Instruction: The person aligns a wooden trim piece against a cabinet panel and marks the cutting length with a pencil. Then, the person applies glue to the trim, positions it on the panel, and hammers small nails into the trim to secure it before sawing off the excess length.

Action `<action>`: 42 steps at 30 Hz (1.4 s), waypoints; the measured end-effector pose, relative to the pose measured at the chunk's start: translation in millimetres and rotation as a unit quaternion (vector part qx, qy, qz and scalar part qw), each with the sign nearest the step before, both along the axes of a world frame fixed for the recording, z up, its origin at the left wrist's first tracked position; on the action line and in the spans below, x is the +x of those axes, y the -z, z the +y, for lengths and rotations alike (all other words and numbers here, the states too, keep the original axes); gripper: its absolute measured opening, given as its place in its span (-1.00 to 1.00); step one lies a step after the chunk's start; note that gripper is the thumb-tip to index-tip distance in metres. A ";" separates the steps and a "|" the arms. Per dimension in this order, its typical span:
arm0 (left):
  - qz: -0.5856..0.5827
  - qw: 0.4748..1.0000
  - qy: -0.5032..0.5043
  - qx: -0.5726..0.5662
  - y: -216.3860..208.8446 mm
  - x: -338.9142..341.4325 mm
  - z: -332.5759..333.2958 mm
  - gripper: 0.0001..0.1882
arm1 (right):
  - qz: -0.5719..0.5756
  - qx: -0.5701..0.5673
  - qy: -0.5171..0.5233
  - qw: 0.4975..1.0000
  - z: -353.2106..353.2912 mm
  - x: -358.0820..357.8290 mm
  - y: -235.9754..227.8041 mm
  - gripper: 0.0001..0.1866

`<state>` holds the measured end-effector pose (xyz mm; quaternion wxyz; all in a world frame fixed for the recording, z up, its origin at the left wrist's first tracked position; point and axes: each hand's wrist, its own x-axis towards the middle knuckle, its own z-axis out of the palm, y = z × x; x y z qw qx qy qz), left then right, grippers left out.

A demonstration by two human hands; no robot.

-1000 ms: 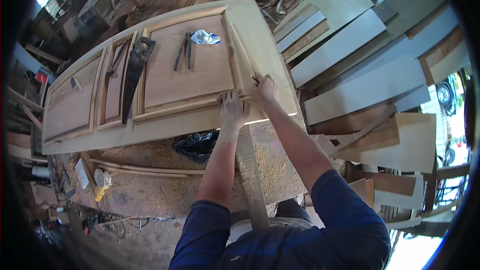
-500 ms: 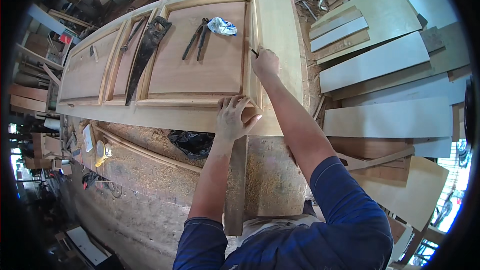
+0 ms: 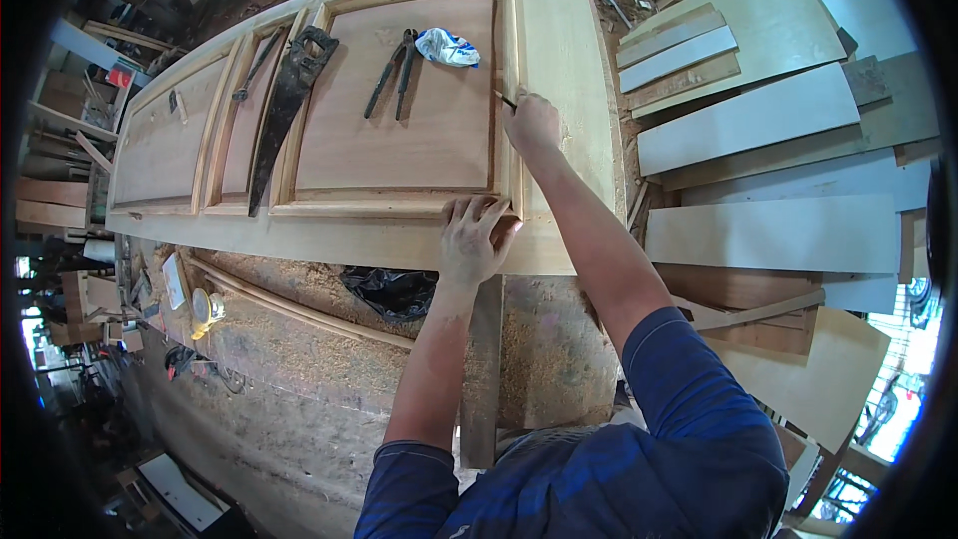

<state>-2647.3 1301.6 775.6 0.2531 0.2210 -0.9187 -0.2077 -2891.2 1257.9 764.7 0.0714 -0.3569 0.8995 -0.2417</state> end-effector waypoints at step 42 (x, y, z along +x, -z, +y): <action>-0.005 0.987 -0.067 0.143 6.1 -16.4 -6.4 -0.54 | 0.099 0.025 0.009 0.995 -0.6 -0.7 4.9 -0.53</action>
